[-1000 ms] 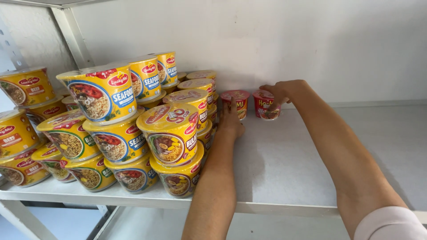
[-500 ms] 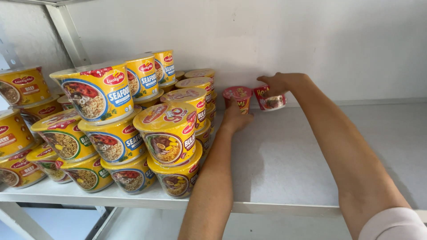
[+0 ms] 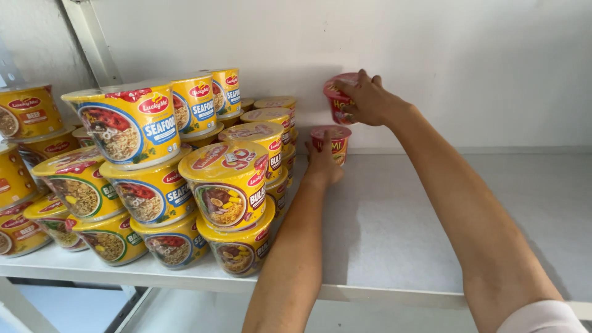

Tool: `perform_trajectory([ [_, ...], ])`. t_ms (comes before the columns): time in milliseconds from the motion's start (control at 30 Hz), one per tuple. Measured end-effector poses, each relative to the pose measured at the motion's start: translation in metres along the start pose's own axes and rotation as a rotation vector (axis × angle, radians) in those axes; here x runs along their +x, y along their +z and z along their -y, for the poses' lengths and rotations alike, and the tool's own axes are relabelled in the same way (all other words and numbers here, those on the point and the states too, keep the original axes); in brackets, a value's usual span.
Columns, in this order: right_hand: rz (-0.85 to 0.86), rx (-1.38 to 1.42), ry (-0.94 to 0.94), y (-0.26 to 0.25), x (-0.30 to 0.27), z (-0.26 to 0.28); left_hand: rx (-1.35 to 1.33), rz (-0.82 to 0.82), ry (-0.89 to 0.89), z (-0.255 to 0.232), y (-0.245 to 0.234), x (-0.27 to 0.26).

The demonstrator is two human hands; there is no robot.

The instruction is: The person sits on the floor and wipes instant noodle cups with a cloth before placing them onto white metal shelves. They handle yellow Lucky Me! cups and red Ho-Mi cups, stacking them neatly on the shelf.

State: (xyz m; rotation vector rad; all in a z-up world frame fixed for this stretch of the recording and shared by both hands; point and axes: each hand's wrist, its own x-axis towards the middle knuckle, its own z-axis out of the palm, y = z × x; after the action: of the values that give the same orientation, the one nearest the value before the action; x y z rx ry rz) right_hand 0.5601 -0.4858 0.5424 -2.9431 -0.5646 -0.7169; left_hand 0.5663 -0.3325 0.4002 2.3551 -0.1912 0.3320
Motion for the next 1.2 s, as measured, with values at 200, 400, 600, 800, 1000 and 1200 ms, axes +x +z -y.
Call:
perform_trajectory([
  [200, 0.074, 0.007, -0.022, -0.012, -0.014, 0.017, -0.020, -0.019, 0.133, -0.007, 0.009, 0.002],
  [400, 0.001, 0.147, -0.094, -0.010, -0.007, 0.023, -0.014, 0.089, 0.226, -0.030, 0.047, 0.009],
  [600, 0.088, 0.109, -0.176, 0.024, 0.000, 0.036, -0.128, 0.151, 0.264, -0.058, 0.032, -0.028],
  [800, 0.147, -0.019, -0.287, 0.074, 0.009, 0.033, 0.370, 0.246, 0.022, -0.030, 0.021, -0.019],
  [1000, 0.024, -0.328, -0.323, 0.107, 0.019, 0.034, 0.402, 0.177, -0.060, -0.027, -0.005, -0.031],
  [1200, -0.011, -0.325, -0.236, 0.112, 0.017, 0.043, 0.428, 0.172, -0.185, -0.005, 0.021, -0.005],
])
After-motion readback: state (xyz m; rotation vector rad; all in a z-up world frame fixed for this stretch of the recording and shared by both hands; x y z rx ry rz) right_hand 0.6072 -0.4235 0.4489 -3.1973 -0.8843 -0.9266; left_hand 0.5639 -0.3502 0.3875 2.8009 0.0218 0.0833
